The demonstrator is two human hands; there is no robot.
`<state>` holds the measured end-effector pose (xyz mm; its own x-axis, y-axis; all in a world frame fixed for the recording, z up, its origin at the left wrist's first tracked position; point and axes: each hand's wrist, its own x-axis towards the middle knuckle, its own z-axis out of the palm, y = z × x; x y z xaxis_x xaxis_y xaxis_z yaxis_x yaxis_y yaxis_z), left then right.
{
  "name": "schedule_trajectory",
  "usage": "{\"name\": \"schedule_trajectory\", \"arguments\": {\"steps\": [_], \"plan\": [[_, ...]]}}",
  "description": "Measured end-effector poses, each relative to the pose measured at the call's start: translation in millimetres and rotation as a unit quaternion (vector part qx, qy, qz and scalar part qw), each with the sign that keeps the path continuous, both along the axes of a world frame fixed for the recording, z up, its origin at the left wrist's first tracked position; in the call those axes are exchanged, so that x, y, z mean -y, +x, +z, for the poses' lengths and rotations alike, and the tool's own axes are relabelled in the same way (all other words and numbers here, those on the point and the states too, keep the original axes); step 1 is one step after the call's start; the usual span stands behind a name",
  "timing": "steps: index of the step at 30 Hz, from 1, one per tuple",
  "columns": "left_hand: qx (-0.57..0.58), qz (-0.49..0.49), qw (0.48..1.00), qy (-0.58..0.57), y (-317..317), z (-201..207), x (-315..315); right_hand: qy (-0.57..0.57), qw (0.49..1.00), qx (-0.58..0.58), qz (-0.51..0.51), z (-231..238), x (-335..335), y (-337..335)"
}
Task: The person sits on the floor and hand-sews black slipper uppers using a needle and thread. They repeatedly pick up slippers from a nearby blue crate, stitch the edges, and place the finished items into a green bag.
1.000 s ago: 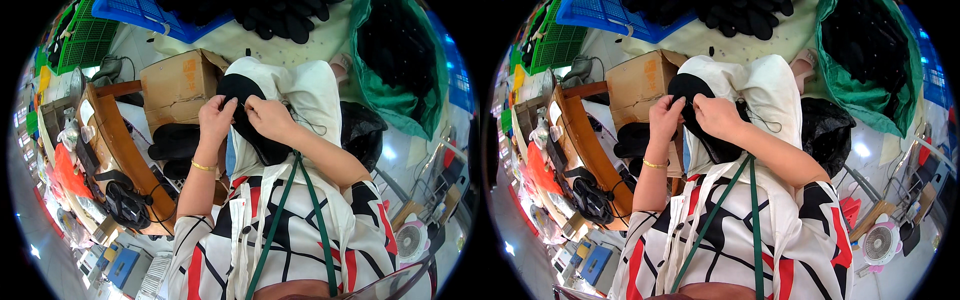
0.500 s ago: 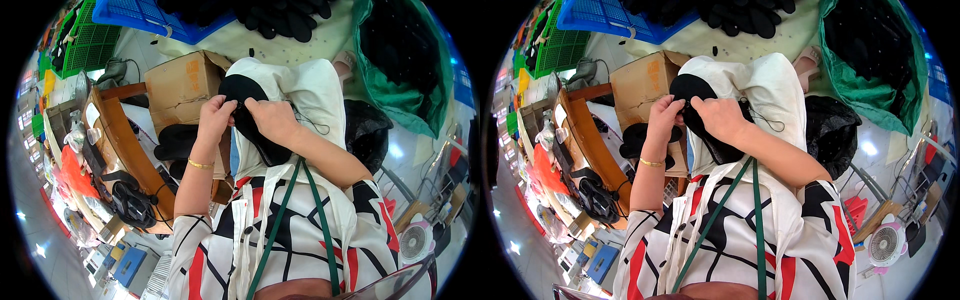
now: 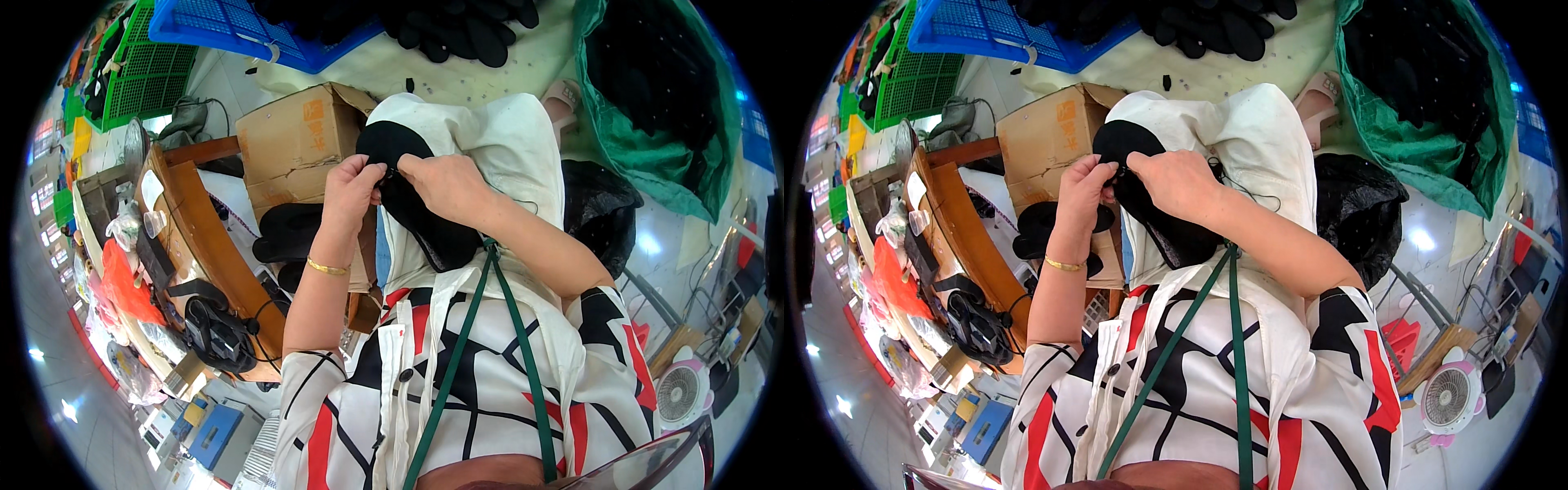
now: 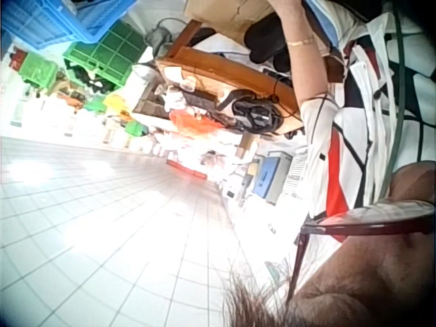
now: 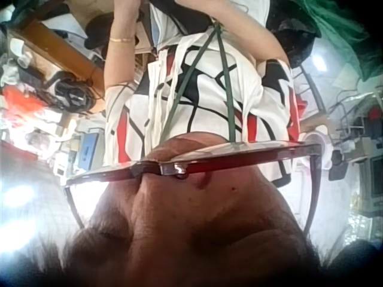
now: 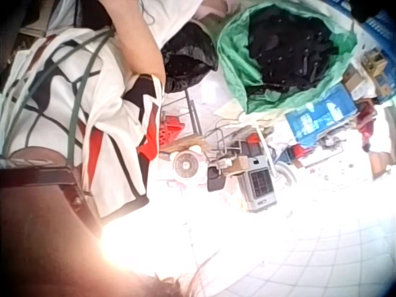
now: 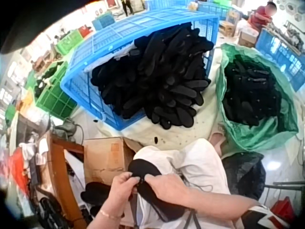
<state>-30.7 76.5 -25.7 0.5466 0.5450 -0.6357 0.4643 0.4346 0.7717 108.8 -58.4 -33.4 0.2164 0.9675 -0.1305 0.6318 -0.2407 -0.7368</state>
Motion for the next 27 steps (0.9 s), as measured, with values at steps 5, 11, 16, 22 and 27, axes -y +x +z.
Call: {"name": "schedule_trajectory", "arguments": {"steps": [5, 11, 16, 22, 27], "plan": [[-0.013, -0.012, 1.000, -0.022, 1.9, 4.0, -2.8, 0.053, 0.998, -0.016, -0.043, -12.9, 5.6, -9.9], [-0.014, -0.031, 0.999, -0.041, 2.4, 3.9, -7.3, 0.069, 0.996, 0.007, -0.062, -14.2, 6.0, -14.4], [-0.008, -0.028, 0.998, -0.060, 2.8, -0.3, -7.4, 0.083, 0.994, 0.007, -0.072, -16.0, 5.3, -16.3], [-0.005, -0.023, 0.999, -0.048, 3.1, 1.2, -4.8, 0.036, 0.999, 0.012, -0.009, -9.1, 5.0, -2.7], [-0.003, -0.016, 0.999, -0.050, 1.7, 1.5, -4.7, 0.029, 0.999, 0.009, 0.018, -4.9, 1.9, 3.6]]}}
